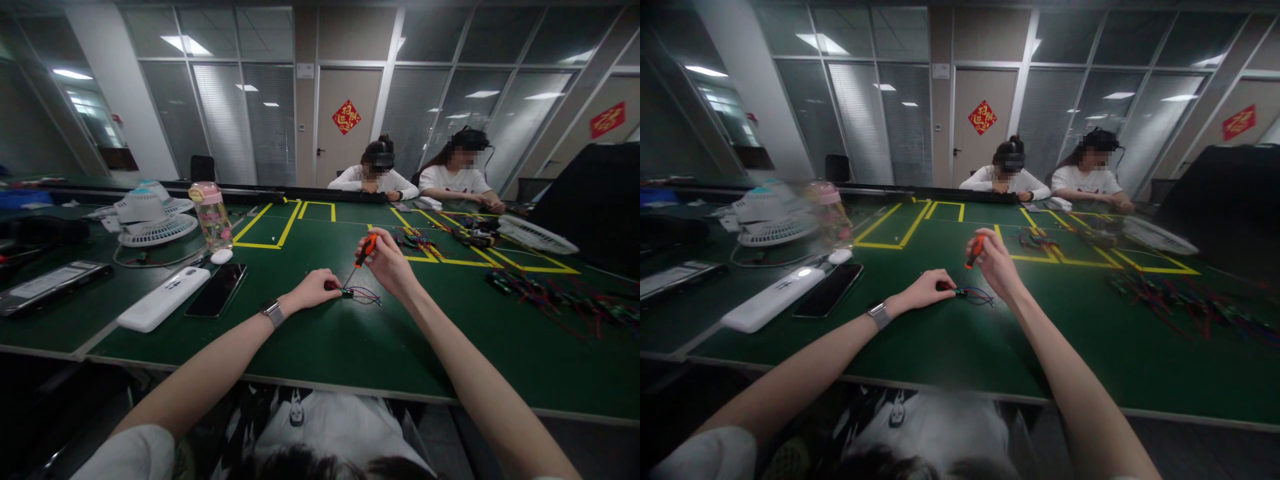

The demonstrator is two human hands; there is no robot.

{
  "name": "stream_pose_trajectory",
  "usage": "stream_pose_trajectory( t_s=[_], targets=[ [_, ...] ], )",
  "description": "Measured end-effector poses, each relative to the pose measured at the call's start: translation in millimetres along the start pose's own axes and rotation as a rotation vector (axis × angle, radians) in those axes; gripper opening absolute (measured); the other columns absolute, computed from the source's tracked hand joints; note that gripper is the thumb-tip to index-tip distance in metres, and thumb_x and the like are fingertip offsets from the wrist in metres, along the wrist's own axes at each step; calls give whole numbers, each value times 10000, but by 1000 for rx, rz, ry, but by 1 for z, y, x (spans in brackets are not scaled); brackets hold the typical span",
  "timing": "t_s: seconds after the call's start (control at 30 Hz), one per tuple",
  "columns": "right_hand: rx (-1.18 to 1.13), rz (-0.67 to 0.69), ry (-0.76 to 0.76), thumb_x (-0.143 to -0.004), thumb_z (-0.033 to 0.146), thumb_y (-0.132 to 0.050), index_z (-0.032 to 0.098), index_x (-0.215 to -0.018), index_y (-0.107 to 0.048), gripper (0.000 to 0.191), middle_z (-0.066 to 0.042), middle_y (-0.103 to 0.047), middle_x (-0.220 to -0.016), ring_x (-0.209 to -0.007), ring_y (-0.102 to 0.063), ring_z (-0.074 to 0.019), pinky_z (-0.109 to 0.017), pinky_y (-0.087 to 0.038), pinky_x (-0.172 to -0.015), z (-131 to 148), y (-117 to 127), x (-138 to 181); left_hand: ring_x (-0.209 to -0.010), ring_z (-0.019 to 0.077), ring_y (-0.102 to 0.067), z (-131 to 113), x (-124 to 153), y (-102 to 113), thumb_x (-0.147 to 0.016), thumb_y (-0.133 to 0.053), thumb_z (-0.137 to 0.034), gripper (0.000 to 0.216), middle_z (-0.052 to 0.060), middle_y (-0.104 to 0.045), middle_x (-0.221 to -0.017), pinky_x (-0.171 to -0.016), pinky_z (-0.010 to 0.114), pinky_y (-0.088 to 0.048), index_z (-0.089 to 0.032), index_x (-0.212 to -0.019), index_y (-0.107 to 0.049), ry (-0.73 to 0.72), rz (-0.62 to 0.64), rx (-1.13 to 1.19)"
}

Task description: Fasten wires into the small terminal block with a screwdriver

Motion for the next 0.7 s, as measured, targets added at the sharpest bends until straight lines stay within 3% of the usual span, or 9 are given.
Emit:
stream_pose_trajectory(
  t_s=[0.33, 0.5, 0.7],
  targets=[
    [82, -23, 45, -737, 408, -761, 289, -859, -659, 199, 25, -649, -862, -809, -607, -145, -344, -518, -861, 1, 1, 1, -870, 179, -611, 1, 0, 0, -847, -692, -298, 152, 43, -660, -939, -798, 280, -456, -181, -933, -734, 14, 16, -10],
    [60, 13, 4, -760, 465, -730, 299, -952, -661, 263, 15, -657, -828, -800, -621, -154, -355, -521, -850, -1, -2, 0, -866, 178, -611, 0, 0, 0, -846, -695, -287, 142, 41, -658, -934, -793, 284, -452, -178, -929, -733, 5, 9, -1],
    [87, -31, 45, -777, 472, -705, 283, -875, -645, 221, 12, -641, -842, -803, -600, -150, -326, -524, -828, -1, 0, 0, -869, 177, -608, -1, 1, 1, -847, -694, -281, 141, 44, -656, -947, -792, 283, -454, -177, -933, -733, 16, 17, 1]
  ],
)
Point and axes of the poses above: each hand's wrist, its own x-axis away from the middle knuckle, its own y-axis out of the back of the hand, z = x × y, the point moved 2 cm from there along -x, towards the middle knuckle
